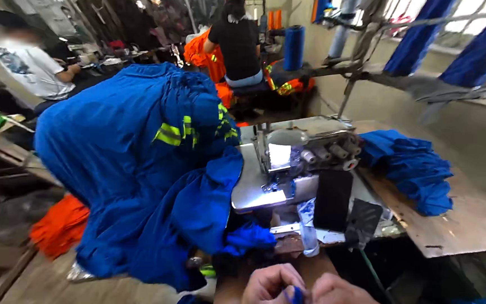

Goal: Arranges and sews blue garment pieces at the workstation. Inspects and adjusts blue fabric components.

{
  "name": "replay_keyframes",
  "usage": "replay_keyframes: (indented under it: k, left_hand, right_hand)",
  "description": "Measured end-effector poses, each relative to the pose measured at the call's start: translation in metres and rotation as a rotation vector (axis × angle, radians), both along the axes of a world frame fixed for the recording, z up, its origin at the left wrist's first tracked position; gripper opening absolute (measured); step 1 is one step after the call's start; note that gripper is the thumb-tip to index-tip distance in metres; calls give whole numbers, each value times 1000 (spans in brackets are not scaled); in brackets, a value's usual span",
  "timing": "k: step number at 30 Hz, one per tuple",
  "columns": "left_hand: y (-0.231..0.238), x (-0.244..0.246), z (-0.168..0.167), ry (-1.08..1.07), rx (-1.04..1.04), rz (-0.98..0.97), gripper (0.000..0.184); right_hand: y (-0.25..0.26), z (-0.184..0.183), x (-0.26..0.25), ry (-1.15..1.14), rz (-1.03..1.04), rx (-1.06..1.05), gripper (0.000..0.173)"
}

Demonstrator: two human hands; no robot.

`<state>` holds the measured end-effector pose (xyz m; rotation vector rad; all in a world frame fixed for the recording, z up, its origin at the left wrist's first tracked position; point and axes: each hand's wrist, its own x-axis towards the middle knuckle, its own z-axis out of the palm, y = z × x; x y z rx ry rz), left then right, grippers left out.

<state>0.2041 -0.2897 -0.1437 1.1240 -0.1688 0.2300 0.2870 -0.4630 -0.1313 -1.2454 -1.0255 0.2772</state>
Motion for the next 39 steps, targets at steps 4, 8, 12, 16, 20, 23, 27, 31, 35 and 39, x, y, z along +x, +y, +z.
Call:
replay_keyframes:
  k: [4, 8, 12, 16, 20, 23, 27, 31, 35, 39]
  left_hand:
    - [-4, 0, -1, -28, -37, -21, 13]
    - [-5, -2, -1, -7, -78, -39, 11]
    - [-6, -2, -1, 30, -89, -47, 8]
    - [-4, -1, 1, 89, 7, -45, 8]
    - [9, -9, 5, 66, 388, 217, 24]
    - [10, -20, 16, 39, 651, 223, 50]
    - [-5, -19, 24, 84, 688, 309, 22]
    - [9, -22, 35, 76, 549, 282, 20]
    - [18, -21, 40, 5, 444, 71, 21]
    - [19, -23, 41, 6, 440, 101, 18]
  right_hand:
    - [3, 0, 2, 43, -16, 30, 14]
    - [5, 1, -1, 60, -27, 34, 12]
    - [5, 3, -2, -4, -98, -39, 23]
    - [2, 2, 0, -51, -107, -95, 22]
    - [-5, -4, 3, -69, -143, -119, 19]
    - [-7, -8, 5, -46, -162, -116, 18]
    - [-3, -14, -5, 104, -143, -59, 23]
    - [-17, -13, -4, 53, 16, -168, 29]
    - [-16, -14, 15, -123, 143, -62, 32]
    - [0, -29, 27, -113, 263, 83, 33]
